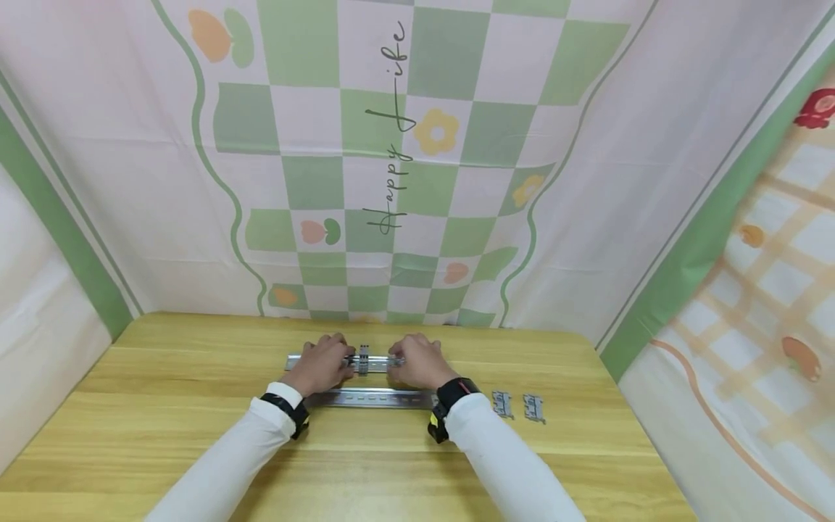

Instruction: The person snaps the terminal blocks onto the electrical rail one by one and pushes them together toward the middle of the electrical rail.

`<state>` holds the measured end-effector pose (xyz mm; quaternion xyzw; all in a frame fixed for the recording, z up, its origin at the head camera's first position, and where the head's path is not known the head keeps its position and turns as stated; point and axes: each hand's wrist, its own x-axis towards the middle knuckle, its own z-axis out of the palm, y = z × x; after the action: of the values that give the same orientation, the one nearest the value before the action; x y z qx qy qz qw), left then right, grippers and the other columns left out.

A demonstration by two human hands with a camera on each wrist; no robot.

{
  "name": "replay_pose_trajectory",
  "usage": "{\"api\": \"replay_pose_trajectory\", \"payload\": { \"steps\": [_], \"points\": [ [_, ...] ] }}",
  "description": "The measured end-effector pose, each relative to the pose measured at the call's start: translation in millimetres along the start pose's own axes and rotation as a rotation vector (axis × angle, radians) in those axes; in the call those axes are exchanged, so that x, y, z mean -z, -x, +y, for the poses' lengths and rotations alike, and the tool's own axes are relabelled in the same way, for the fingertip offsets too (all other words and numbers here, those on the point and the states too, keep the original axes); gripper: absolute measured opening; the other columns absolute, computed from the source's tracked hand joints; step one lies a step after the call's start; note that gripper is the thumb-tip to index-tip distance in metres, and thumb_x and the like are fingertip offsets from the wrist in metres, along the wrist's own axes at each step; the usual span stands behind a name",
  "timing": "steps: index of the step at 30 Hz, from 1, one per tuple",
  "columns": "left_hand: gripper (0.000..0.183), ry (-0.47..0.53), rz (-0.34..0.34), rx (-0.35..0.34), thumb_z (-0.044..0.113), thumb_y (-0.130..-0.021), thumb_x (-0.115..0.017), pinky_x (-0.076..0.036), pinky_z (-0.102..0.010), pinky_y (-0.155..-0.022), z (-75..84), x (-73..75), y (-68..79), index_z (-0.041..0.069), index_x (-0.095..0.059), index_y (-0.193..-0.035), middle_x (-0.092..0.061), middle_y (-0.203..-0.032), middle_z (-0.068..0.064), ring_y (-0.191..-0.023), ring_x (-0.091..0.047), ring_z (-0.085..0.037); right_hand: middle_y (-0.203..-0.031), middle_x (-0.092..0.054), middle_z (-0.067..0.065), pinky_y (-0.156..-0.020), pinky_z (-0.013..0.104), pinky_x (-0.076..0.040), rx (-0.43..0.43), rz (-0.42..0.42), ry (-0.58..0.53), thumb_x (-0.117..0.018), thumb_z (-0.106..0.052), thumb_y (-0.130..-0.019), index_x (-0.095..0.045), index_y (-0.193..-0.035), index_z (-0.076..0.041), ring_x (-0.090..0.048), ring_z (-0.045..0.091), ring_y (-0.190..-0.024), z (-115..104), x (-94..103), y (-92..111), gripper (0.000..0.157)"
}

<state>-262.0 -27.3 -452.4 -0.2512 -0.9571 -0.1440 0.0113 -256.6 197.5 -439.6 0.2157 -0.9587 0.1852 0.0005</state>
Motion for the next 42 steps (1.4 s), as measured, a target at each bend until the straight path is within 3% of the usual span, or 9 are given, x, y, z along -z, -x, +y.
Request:
{"api": "replay_pose_trajectory", "payload": {
  "steps": [5,11,14,18,24,29,36,42],
  "points": [
    [0.028,-0.022,0.033,-0.021,0.031,-0.085,-0.062,-0.036,-0.056,-0.085,-0.2,1.7,11.0,0.013,-0.065,-0.106,-0.052,-0.105,-0.003,-0.101,-0.048,-0.027,-0.100,-0.060,-0.005,-0.085,0.045,-0.030,-0.051,0.018,0.026,-0.070,-0.036,-0.076,-0.066,-0.107,-0.017,-0.049,0.017,-0.100,14,4.5,20,0.037],
    [0.029,-0.023,0.036,-0.086,0.034,-0.087,-0.059,-0.039,-0.053,-0.084,4.1,4.0,26.3,0.014,-0.066,-0.106,-0.054,-0.103,-0.003,-0.094,-0.050,-0.023,-0.097,-0.059,-0.007,-0.083,0.046,-0.032,-0.053,0.037,0.039,-0.070,-0.035,-0.077,-0.065,-0.108,-0.017,-0.051,0.017,-0.098,29,12.4,46,0.037],
    [0.029,-0.017,0.024,-0.135,0.036,-0.086,-0.060,-0.043,-0.045,-0.080,7.0,6.4,33.4,0.014,-0.067,-0.104,-0.054,-0.097,0.000,-0.088,-0.050,-0.019,-0.097,-0.059,-0.007,-0.084,0.049,-0.033,-0.054,0.039,0.069,-0.070,-0.037,-0.077,-0.065,-0.108,-0.016,-0.052,0.018,-0.097,37,18.6,60,0.037],
    [0.029,-0.009,0.019,-0.176,0.039,-0.083,-0.063,-0.044,-0.036,-0.075,7.2,7.2,41.1,0.015,-0.067,-0.099,-0.055,-0.092,0.002,-0.083,-0.050,-0.016,-0.100,-0.060,-0.003,-0.081,0.051,-0.035,-0.058,0.016,0.129,-0.071,-0.042,-0.074,-0.064,-0.109,-0.014,-0.052,0.020,-0.096,47,28.4,76,0.046],
    [0.033,-0.008,-0.015,-0.175,0.040,-0.081,-0.065,-0.044,-0.033,-0.076,2.8,3.4,50.8,0.013,-0.066,-0.100,-0.052,-0.091,0.003,-0.084,-0.048,-0.015,-0.111,-0.057,0.003,-0.083,0.053,-0.035,-0.085,-0.065,0.219,-0.075,-0.051,-0.065,-0.062,-0.115,-0.012,-0.050,0.025,-0.103,55,40.3,96,0.065],
    [0.023,-0.003,-0.019,-0.180,0.034,-0.081,-0.065,-0.043,-0.031,-0.073,0.7,-0.3,52.3,0.015,-0.066,-0.094,-0.050,-0.089,0.005,-0.082,-0.046,-0.014,-0.115,-0.055,0.005,-0.086,0.057,-0.034,-0.079,-0.094,0.239,-0.076,-0.046,-0.065,-0.061,-0.117,-0.013,-0.049,0.027,-0.106,57,41.1,102,0.063],
    [0.018,0.021,-0.037,-0.169,0.033,-0.082,-0.065,-0.045,-0.034,-0.077,3.0,-2.1,51.0,0.018,-0.066,-0.091,-0.053,-0.095,0.003,-0.090,-0.049,-0.017,-0.104,-0.054,-0.002,-0.084,0.054,-0.036,-0.063,-0.101,0.242,-0.077,-0.035,-0.068,-0.064,-0.109,-0.013,-0.049,0.020,-0.098,59,36.9,103,0.048],
    [0.015,0.024,-0.027,-0.170,0.031,-0.081,-0.066,-0.044,-0.031,-0.074,4.1,-1.3,51.4,0.018,-0.066,-0.088,-0.053,-0.092,0.004,-0.086,-0.048,-0.016,-0.096,-0.056,-0.005,-0.082,0.051,-0.037,-0.024,-0.085,0.291,-0.078,-0.035,-0.066,-0.066,-0.100,-0.016,-0.050,0.017,-0.093,59,36.2,101,0.041]
  ]
}}
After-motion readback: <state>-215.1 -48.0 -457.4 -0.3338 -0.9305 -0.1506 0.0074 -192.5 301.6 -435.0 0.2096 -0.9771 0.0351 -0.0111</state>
